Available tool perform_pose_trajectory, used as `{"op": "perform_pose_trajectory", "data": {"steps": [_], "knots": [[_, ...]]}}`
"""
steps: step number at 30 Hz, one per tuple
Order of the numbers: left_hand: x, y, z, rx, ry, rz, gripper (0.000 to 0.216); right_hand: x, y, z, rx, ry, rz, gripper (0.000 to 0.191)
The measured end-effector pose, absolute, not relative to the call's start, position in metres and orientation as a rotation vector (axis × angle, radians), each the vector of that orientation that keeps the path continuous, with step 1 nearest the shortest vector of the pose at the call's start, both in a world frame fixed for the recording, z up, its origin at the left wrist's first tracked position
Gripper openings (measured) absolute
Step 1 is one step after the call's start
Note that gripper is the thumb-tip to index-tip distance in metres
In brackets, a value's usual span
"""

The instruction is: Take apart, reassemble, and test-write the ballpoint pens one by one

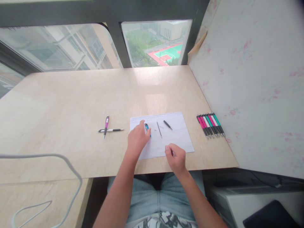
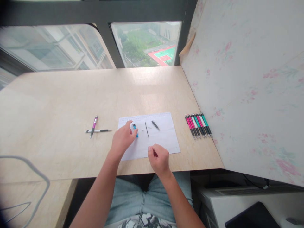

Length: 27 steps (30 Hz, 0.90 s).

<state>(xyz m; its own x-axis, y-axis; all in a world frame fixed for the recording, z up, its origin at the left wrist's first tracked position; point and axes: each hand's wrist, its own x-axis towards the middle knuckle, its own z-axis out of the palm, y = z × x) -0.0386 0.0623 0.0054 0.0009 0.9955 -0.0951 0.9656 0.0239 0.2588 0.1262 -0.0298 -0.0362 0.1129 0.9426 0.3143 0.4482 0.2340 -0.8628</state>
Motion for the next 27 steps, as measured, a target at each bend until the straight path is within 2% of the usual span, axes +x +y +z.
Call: {"op": "perform_pose_trajectory", "data": {"steps": [7, 19, 23, 27], "knots": [[-0.033, 0.065, 0.008, 2.042, 2.048, 0.075, 0.035, 0.127, -0.029, -0.036, -1.349, -1.501, 0.621, 0.036], [-0.045, 0.066, -0.003, 2.062, 1.984, 0.268, 0.028, 0.127, -0.031, -0.035, -1.380, -1.474, 0.618, 0.038], [-0.046, 0.066, -0.006, 2.013, 1.926, 0.451, 0.025, 0.127, -0.032, -0.037, -1.387, -1.475, 0.628, 0.038], [-0.050, 0.060, -0.003, 1.678, 1.779, 0.823, 0.020, 0.127, -0.031, -0.037, -1.382, -1.480, 0.629, 0.038]]}}
